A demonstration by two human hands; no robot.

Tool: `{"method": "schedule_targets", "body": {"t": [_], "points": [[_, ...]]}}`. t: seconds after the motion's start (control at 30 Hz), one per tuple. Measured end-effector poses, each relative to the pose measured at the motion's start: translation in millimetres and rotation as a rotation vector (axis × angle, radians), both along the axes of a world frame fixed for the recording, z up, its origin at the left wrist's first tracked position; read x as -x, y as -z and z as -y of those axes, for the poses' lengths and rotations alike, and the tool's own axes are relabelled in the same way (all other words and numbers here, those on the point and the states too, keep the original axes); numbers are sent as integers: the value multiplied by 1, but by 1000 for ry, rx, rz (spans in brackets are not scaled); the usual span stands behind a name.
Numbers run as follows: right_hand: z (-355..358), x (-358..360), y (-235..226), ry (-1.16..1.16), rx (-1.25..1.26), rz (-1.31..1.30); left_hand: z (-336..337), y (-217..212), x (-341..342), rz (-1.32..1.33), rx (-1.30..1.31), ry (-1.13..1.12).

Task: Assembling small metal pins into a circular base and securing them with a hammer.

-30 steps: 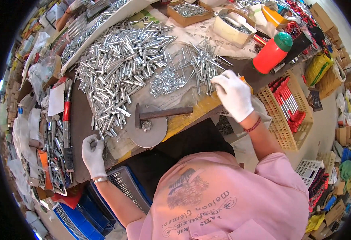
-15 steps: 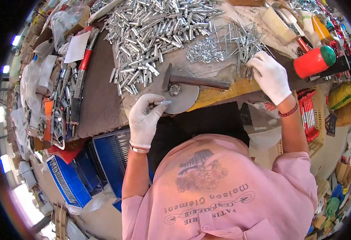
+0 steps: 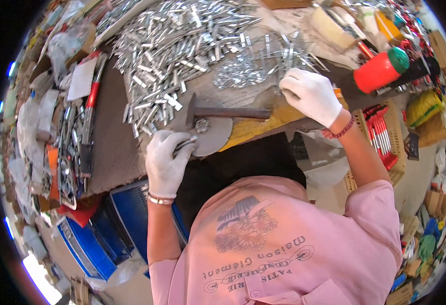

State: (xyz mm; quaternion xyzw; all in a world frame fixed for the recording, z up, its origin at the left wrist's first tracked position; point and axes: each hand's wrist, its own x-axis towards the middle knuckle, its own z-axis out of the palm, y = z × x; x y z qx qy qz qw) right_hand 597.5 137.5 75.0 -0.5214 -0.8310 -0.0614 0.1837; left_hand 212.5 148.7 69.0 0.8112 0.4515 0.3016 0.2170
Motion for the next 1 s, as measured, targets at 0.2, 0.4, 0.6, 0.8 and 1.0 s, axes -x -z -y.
{"method": "schedule_targets", "body": {"t": [0.2, 0.4, 0.6, 0.8, 1.0], "points": [[24, 93, -11, -141, 113, -357, -2, 6, -2, 63, 71, 8], [12, 135, 6, -178, 163, -234, 1, 3, 0, 40, 43, 12], [7, 144, 11, -208, 184, -244, 0, 9, 6, 11, -24, 42], [3, 145, 9, -250, 205, -202, 2, 13, 5, 58, -35, 34], [1, 145, 10, -318, 150, -141, 0, 16, -1, 113, -10, 55]]}}
